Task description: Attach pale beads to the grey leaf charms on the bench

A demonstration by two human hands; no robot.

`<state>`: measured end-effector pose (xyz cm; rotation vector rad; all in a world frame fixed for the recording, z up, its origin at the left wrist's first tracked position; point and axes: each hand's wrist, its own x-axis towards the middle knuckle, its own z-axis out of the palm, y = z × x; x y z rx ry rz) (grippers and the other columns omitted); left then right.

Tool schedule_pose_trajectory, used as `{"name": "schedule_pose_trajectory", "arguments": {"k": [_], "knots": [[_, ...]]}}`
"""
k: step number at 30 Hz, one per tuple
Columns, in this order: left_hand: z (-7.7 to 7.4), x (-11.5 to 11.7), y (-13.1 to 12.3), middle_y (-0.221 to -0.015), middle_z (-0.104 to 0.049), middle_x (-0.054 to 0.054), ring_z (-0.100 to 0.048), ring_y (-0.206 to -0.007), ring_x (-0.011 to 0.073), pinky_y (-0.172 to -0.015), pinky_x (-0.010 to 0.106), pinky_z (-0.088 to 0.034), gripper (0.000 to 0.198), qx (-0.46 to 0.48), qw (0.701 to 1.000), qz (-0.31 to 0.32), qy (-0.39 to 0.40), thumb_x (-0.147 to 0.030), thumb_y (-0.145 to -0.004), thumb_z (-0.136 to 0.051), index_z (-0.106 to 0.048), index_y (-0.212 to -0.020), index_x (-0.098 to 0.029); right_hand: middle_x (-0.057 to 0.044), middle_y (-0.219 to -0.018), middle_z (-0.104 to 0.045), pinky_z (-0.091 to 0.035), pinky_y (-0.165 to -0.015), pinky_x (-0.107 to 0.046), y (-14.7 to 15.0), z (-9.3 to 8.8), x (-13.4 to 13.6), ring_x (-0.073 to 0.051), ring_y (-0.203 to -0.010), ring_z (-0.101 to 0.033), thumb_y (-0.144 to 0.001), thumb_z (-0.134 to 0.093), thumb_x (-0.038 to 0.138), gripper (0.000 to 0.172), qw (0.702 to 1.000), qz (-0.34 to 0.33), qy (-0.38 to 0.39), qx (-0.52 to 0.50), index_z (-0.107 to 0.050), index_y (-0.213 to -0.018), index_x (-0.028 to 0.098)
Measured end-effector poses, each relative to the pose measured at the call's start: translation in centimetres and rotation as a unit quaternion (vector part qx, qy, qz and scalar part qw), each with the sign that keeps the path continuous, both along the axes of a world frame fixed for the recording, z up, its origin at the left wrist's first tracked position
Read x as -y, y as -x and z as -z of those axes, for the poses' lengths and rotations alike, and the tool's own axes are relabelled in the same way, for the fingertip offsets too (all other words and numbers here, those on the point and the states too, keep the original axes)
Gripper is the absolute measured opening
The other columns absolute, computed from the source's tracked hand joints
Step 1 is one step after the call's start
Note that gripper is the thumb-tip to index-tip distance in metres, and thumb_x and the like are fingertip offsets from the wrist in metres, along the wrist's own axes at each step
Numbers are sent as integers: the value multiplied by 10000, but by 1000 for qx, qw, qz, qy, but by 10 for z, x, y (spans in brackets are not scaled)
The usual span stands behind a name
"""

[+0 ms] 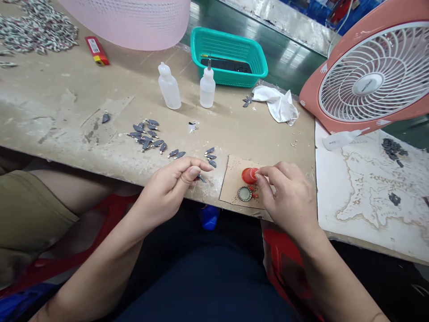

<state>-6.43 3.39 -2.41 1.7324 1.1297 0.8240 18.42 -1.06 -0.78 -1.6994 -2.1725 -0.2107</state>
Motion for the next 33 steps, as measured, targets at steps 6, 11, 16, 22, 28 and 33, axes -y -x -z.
{"name": "schedule_pose_trajectory", "arguments": {"k": [6,11,16,22,28,33], "knots": [[-4,-3,0,-749,-633,29,-567,-632,135,-591,226,-477,446,46,997,36,57,-557,-972,-485,-655,-816,-176,-42,-759,-590,-375,-635,-322,2,2,-1,-183,-720,-481,-931,-530,176,166,1000,-10,12,-1,-660,-828,195],[1,1,-2,-630,-523,-16,-516,-555,101,-536,189,-473,399,116,986,65,105,-509,-997,-471,-608,-829,-174,2,-697,-551,-408,-616,-293,0,-2,2,-144,-656,-502,-920,-592,239,137,981,19,53,-186,-692,-832,206],[2,3,-6,-789,-566,-14,-604,-659,85,-626,165,-548,232,176,972,54,147,-430,-962,-591,-635,-968,-202,38,-637,-504,-394,-541,-252,-5,-6,11,-102,-574,-453,-878,-672,356,163,882,76,136,-446,-712,-812,213],[5,2,-11,-952,-659,-6,-654,-790,62,-736,103,-553,123,209,965,31,157,-333,-908,-698,-728,-993,-249,42,-631,-505,-399,-531,-231,-7,-10,19,-93,-581,-449,-866,-684,333,140,821,79,141,-548,-706,-800,211],[5,9,-18,-873,-700,-17,-690,-728,77,-701,133,-592,88,309,927,-13,211,-307,-850,-768,-763,-930,-268,30,-667,-506,-394,-560,-258,-11,-1,30,-108,-598,-462,-904,-639,300,139,924,103,67,-361,-694,-827,198],[5,12,-26,-807,-672,-24,-663,-664,72,-637,143,-589,66,361,908,0,212,-261,-841,-777,-775,-907,-266,-25,-717,-578,-434,-676,-312,-15,25,44,-172,-716,-526,-947,-573,247,152,992,91,-7,-88,-688,-887,167]]}}
